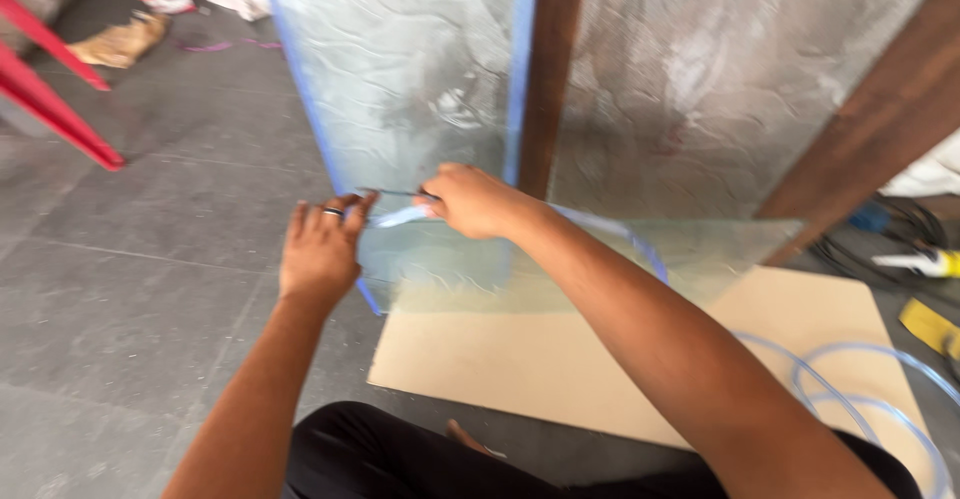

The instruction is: The person applies a blue plastic sealant strip along the edges of a rectangular glass pane using a utility knife to cut and press the material. They work on multiple sides of the glass, cutting the strip to length and smoothing it into place.

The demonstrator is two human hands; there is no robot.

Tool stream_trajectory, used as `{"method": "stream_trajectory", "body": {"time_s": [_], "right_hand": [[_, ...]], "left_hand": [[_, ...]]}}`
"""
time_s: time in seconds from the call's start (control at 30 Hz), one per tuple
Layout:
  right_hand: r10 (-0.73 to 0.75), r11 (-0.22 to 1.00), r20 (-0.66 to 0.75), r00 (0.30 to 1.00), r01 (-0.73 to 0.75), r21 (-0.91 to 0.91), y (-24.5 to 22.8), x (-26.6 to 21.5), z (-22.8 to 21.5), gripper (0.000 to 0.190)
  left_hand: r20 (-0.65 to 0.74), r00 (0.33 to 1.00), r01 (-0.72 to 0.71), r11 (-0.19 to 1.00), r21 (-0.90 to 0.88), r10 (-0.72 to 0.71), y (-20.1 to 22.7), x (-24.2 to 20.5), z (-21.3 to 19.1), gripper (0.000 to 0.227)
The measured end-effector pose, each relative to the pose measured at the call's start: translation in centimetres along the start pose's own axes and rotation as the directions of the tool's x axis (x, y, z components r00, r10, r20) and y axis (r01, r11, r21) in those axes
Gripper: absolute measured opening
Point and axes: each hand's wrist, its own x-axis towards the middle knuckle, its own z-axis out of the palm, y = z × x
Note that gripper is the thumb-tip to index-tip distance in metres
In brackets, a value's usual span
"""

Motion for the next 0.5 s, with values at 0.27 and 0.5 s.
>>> {"method": "stream_trajectory", "body": {"time_s": [0.27, 0.5], "right_hand": [[0.356, 0.935, 0.207, 0.911, -0.350, -0.063, -2.3, -2.9, -4.5, 0.030], [0.375, 0.924, 0.086, 0.923, -0.379, 0.042, -2.4, -4.8, -3.5, 0.033]], "left_hand": [[0.214, 0.977, -0.001, 0.995, -0.095, 0.022, 1.4, 1.1, -3.4, 0.066], [0.085, 0.992, -0.078, 0.978, -0.192, 0.096, 3.9, 1.7, -2.4, 0.073]]}}
